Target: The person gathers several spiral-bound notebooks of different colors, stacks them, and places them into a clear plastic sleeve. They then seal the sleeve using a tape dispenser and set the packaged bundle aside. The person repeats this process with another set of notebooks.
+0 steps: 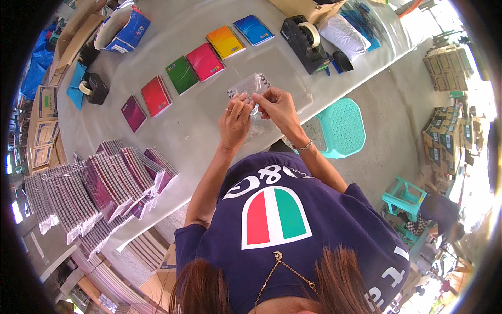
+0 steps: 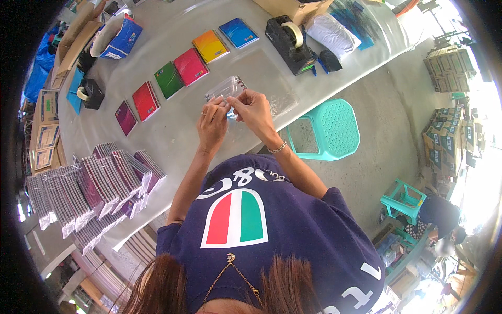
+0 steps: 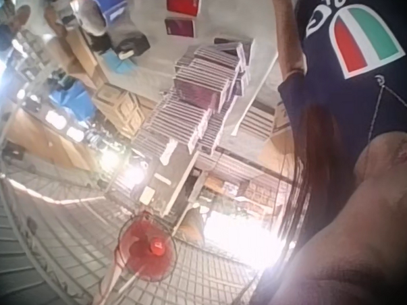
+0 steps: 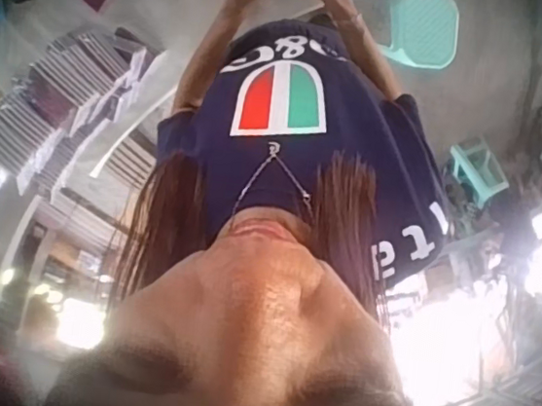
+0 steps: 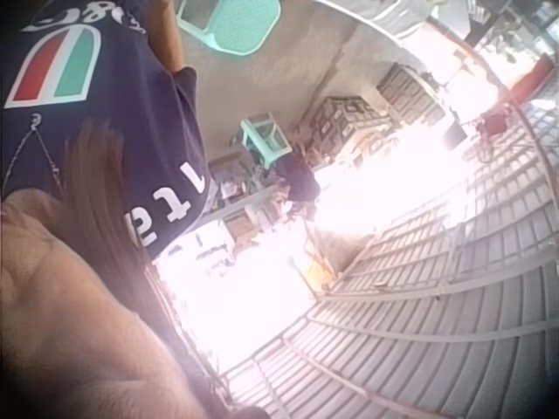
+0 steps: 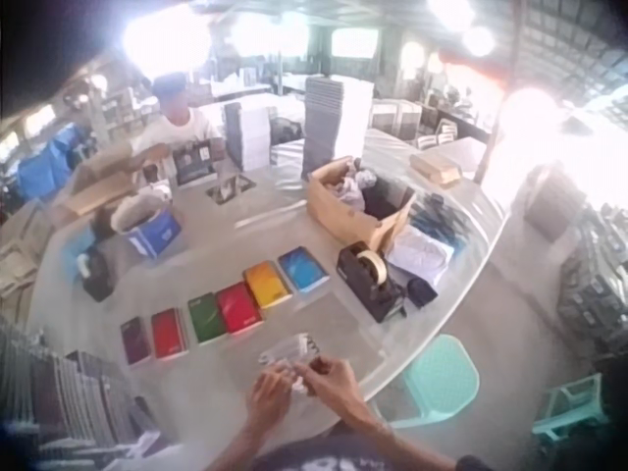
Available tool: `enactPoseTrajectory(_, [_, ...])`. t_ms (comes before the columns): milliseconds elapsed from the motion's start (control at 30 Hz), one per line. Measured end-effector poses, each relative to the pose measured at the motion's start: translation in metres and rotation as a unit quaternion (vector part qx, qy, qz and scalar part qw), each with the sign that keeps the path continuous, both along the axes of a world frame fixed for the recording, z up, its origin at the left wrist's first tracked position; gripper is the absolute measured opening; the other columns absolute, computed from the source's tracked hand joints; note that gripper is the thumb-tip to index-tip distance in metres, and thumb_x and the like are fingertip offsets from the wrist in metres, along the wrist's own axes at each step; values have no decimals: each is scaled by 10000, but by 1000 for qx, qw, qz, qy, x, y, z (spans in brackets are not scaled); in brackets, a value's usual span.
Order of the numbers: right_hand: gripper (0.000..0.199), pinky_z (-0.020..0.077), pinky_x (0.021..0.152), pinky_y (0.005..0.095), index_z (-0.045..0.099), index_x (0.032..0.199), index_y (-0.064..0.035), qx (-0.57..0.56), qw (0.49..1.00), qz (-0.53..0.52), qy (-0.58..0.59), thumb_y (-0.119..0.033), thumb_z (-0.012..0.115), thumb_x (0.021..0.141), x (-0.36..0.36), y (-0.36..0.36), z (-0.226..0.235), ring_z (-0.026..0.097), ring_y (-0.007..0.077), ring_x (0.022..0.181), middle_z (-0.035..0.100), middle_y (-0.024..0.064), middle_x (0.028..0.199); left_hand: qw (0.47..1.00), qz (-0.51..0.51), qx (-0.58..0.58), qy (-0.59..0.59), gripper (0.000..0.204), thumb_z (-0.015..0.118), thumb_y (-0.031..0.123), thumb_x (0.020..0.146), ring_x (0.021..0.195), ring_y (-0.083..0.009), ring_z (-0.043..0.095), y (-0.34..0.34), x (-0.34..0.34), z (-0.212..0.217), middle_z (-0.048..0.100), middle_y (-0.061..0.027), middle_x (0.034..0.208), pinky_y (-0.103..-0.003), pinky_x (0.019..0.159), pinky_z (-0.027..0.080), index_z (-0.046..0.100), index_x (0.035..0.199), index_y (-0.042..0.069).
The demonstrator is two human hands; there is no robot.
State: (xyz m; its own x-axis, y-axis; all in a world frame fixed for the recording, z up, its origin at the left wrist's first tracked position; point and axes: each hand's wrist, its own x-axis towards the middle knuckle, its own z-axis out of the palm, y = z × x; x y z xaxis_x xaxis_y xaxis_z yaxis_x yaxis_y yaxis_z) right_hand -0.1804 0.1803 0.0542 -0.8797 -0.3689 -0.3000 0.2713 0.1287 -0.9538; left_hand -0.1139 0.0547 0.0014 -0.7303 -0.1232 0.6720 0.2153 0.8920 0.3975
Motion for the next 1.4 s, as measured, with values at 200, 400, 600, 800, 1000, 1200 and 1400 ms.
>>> enactPoseTrajectory(200, [254,458,454,196,621,756,2,15,1000,-16,9,-207,693,883,2,-2,-3,557,55,505,619,27,635,994,-32,101,10,94,686,17,807,1054,-206,637,-3,1,3,649,-34,1021,-346,921,543,615,835,73])
enactPoseTrajectory(400, [274,463,458,204,614,761,5,9,1000,-23,9,-225,704,880,3,-1,-10,562,66,507,624,38,644,983,-35,127,-130,523,720,109,787,1307,-233,450,-10,9,16,515,-50,1358,-479,1094,350,534,1273,151])
enactPoseTrajectory(600, [297,465,465,216,608,755,3,-54,996,-58,42,-244,730,867,10,-6,-32,562,71,509,620,39,637,959,-7,-67,-274,825,713,182,780,1462,-244,155,-15,9,41,237,-16,1564,-590,1166,67,302,1495,215])
enactPoseTrajectory(800, [343,433,450,256,593,683,-4,115,991,-23,62,-264,767,823,4,4,-59,542,95,483,586,42,568,967,-16,-37,-250,854,740,256,771,1444,-257,206,-15,6,35,273,-18,1547,-600,1160,75,289,1496,221])
enactPoseTrajectory(1000, [361,427,437,284,544,674,-33,103,982,150,-57,-280,756,831,2,44,-69,544,114,494,562,38,575,965,14,-24,-262,946,816,297,689,1282,-286,432,3,-19,63,446,-51,1399,-587,1135,165,307,1481,193])
enactPoseTrajectory(1200, [358,483,928,359,509,1187,-51,-346,801,198,-446,-238,646,914,8,20,-74,581,191,1063,602,102,1141,973,-10,82,-218,916,834,236,686,1124,-245,544,-6,-57,72,539,-56,1245,-446,1087,319,338,1450,131])
enactPoseTrajectory(1400, [653,388,1062,410,389,1394,-111,-397,891,168,-145,5,642,804,-64,6,-37,469,241,1248,489,68,1341,823,-79,560,-52,763,772,47,757,1249,-192,472,-18,-12,64,488,-81,1356,-354,1049,391,387,1415,74])
